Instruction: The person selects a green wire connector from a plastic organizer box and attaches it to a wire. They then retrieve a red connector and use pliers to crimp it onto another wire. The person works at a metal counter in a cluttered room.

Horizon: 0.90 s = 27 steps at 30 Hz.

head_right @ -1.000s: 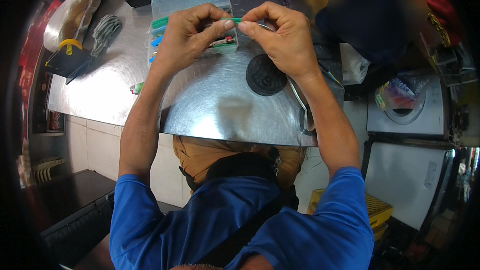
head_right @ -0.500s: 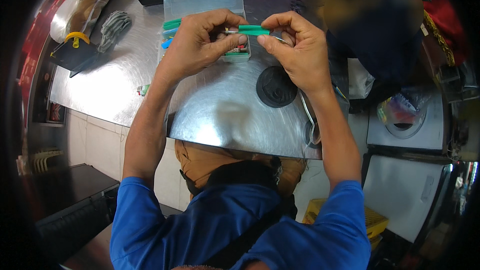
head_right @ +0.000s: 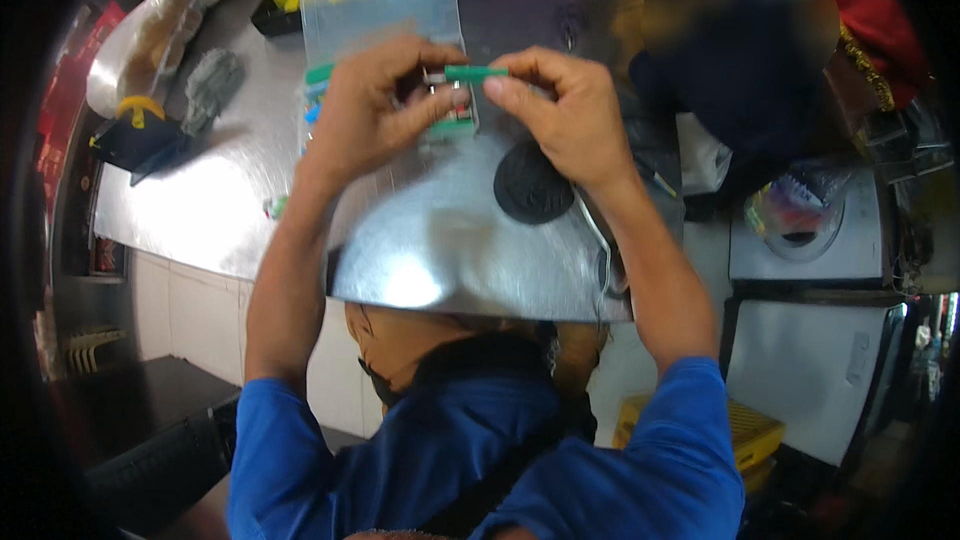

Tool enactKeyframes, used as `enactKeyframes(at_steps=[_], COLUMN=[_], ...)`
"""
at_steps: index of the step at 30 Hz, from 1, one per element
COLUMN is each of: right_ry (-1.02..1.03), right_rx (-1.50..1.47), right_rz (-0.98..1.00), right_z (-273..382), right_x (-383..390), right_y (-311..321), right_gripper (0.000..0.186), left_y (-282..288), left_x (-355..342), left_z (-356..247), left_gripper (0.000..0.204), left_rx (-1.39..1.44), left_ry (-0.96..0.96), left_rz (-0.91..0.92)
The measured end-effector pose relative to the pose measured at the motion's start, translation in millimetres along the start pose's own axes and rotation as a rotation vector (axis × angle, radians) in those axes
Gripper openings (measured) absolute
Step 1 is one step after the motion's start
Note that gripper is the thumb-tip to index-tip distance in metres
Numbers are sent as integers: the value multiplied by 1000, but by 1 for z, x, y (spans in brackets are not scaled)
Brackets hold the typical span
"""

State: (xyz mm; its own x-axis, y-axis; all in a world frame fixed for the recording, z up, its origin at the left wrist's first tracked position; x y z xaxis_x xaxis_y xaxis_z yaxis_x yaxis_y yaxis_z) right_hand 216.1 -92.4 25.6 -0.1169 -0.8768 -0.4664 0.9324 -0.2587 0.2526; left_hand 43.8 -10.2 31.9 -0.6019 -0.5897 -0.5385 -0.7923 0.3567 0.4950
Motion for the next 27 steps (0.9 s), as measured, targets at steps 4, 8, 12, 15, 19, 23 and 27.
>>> enactKeyframes(at_steps=[4, 8, 12, 15, 19, 23, 27], right_ry=[-19, -33, 39, 113, 75, 68, 66], right_rx=[152, -29, 5, 61, 94, 121, 171], right_rz=[-12, -16, 14, -11, -2, 26, 55], right_z=[2, -5, -6, -2, -3, 1, 5], right_x=[3, 2, 4, 3, 3, 3, 2], right_y=[9, 3, 1, 0, 4, 4, 5], right_gripper=[18, 13, 14, 15, 14, 14, 14], left_y=[-2, 2, -6, -9, -7, -10, -10], left_x=[0, -3, 0, 1, 1, 1, 3], left_z=[3, -2, -6, -8, -11, -3, -4], left_gripper=[22, 19, 20, 22, 22, 22, 21], left_rx=[17, 18, 71, 86, 91, 64, 83], left_ry=[-23, -12, -102, -92, -30, -84, -69], left_rz=[-11, -5, -28, -42, -38, -43, -40])
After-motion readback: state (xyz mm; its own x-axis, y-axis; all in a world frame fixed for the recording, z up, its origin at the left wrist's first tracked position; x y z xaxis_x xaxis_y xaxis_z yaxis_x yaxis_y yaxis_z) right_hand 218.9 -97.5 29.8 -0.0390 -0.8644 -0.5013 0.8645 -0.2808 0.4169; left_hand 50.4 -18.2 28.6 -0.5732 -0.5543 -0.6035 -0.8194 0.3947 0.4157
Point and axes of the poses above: each hand's wrist, its own x-axis away from the middle knuckle, its own y-axis out of the back of the hand, z = x × y, the point moved 4 cm from there along -x, towards the middle knuckle, and after that the axes turned 7 degrees about y, right-handed, at the moved point
